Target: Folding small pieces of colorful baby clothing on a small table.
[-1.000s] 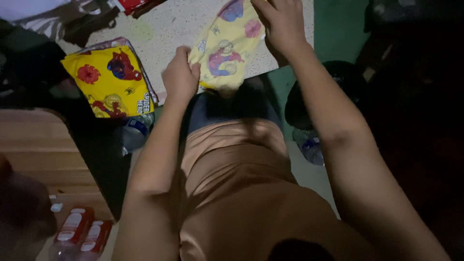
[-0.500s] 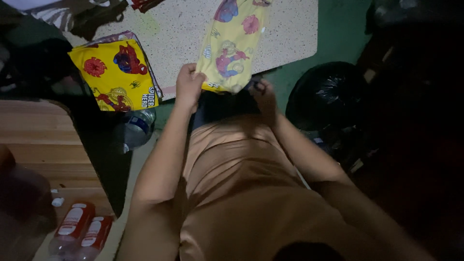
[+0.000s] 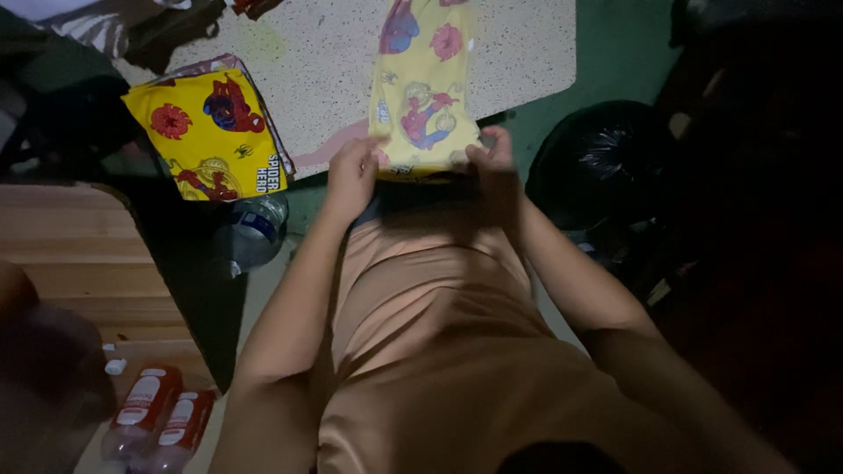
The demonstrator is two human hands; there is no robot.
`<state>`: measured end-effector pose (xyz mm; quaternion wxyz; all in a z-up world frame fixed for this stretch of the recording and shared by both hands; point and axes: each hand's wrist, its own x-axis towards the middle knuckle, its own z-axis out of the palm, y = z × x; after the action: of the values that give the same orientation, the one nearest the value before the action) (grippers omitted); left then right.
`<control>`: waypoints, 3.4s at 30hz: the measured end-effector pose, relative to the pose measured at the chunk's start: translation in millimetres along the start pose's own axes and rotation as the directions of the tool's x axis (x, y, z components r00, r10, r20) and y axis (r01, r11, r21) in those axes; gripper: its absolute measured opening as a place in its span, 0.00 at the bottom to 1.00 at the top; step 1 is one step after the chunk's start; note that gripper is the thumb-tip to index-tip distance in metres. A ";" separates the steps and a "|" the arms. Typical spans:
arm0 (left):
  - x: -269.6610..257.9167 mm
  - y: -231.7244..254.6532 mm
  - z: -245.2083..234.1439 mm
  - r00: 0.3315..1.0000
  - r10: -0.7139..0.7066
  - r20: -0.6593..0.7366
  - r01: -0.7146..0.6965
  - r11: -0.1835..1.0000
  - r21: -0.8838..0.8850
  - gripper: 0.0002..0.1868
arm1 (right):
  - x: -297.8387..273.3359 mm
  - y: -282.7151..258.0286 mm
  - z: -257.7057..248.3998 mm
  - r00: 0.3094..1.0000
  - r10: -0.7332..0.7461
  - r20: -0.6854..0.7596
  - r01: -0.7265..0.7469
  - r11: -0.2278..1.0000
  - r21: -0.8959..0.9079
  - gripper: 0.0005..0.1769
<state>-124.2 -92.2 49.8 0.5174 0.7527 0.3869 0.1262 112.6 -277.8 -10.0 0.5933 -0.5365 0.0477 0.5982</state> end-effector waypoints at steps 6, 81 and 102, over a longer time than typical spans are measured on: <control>4.5 38.5 -14.6 0.983 -0.073 0.171 0.079 0.996 -0.030 0.28 | -7.7 -22.3 -20.9 0.989 0.078 0.123 -0.061 0.989 -0.131 0.16; 173.9 37.0 7.0 0.890 -0.382 0.249 0.295 0.899 0.322 0.25 | 57.4 -125.5 83.9 0.831 -0.069 0.552 0.480 -0.413 -0.774 0.30; 94.8 150.1 -14.4 0.961 -0.256 0.103 0.238 0.581 -0.779 0.27 | 16.3 -233.8 105.1 0.915 0.119 0.386 -0.044 0.979 -0.197 0.27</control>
<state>-1.5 -39.6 167.7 0.8021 0.3883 0.3987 0.2167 233.6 -126.1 158.2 0.5128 -0.4546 -0.1063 0.7205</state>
